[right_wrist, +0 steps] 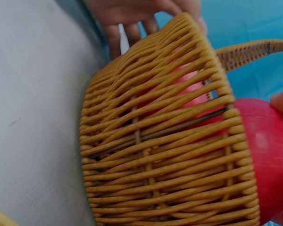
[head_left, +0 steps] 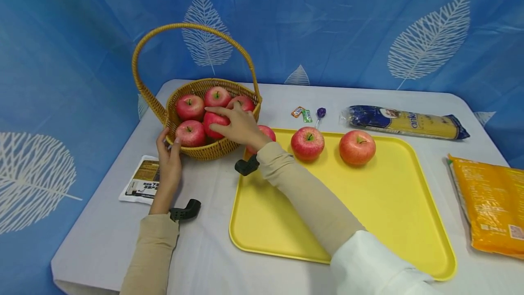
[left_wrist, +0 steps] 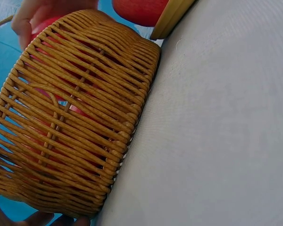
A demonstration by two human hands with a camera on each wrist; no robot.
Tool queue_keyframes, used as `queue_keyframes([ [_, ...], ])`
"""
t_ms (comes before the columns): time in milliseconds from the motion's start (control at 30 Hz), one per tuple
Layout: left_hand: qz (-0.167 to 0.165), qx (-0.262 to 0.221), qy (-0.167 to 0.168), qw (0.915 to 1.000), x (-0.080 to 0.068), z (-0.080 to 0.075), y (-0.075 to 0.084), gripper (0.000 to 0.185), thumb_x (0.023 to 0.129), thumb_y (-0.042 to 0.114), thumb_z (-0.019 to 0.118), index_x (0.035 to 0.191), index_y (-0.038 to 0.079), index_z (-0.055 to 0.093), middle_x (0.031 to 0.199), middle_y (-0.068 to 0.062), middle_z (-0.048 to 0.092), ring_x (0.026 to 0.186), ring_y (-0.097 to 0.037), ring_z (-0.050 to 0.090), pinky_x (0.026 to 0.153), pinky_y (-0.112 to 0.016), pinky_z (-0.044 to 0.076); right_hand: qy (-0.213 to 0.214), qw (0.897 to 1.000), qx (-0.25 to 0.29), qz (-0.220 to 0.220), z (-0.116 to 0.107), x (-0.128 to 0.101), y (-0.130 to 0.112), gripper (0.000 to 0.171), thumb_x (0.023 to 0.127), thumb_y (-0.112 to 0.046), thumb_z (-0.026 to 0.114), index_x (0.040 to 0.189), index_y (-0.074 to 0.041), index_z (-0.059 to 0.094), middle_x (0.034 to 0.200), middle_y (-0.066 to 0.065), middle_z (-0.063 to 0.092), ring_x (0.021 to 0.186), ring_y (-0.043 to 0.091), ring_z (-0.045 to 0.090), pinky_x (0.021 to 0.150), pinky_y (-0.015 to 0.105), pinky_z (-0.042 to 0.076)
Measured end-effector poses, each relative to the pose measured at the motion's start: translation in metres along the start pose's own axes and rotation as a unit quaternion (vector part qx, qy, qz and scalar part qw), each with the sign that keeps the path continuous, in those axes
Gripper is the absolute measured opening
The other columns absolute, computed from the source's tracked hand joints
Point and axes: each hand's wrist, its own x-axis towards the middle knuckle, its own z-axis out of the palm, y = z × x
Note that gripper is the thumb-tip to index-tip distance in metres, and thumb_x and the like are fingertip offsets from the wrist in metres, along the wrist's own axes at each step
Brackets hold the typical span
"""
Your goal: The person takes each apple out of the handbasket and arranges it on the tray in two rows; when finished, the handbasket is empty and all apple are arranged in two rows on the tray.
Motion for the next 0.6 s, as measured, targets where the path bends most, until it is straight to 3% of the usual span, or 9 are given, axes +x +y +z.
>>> queue_keyframes([
  [133, 0.000, -0.002, 0.002, 1.0000, -0.001, 0.001, 0.000, 0.052, 0.096, 0.039, 0.037, 0.141, 0.021, 0.018, 0.146, -0.011, 0.019, 0.133, -0.025, 0.026, 0.109, -0.041, 0.025, 0.010, 0.999, 0.041, -0.004, -0.004, -0.003, -0.001, 0.048, 0.085, -0.046, 0.054, 0.132, -0.042, 0.042, 0.123, 0.009, 0.043, 0.100, 0.018, 0.047, 0.086, 0.037, 0.041],
  [267, -0.003, -0.004, 0.001, 1.0000, -0.001, 0.001, 0.000, 0.051, 0.096, 0.038, 0.037, 0.141, 0.022, 0.018, 0.146, -0.009, 0.019, 0.133, -0.022, 0.026, 0.109, -0.042, 0.024, 0.027, 0.995, 0.097, -0.009, -0.009, -0.006, -0.002, 0.049, 0.084, -0.042, 0.058, 0.131, -0.038, 0.045, 0.120, 0.008, 0.042, 0.096, 0.017, 0.049, 0.078, 0.031, 0.046],
  [433, -0.007, -0.003, -0.003, 1.0000, 0.000, 0.001, -0.001, 0.050, 0.096, 0.037, 0.036, 0.141, 0.023, 0.018, 0.146, -0.006, 0.020, 0.132, -0.020, 0.027, 0.109, -0.041, 0.025, 0.043, 0.987, 0.157, -0.014, -0.015, -0.011, 0.001, 0.050, 0.083, -0.037, 0.062, 0.131, -0.033, 0.047, 0.119, 0.008, 0.039, 0.099, 0.017, 0.047, 0.082, 0.029, 0.046],
  [600, -0.002, -0.006, -0.001, 1.0000, -0.002, 0.001, 0.000, 0.051, 0.096, 0.036, 0.036, 0.142, 0.023, 0.018, 0.145, -0.006, 0.022, 0.129, -0.019, 0.030, 0.106, -0.040, 0.028, 0.040, 0.982, 0.181, -0.018, -0.020, -0.017, 0.002, 0.050, 0.083, -0.037, 0.062, 0.130, -0.034, 0.047, 0.125, 0.007, 0.037, 0.105, 0.018, 0.045, 0.084, 0.030, 0.046],
])
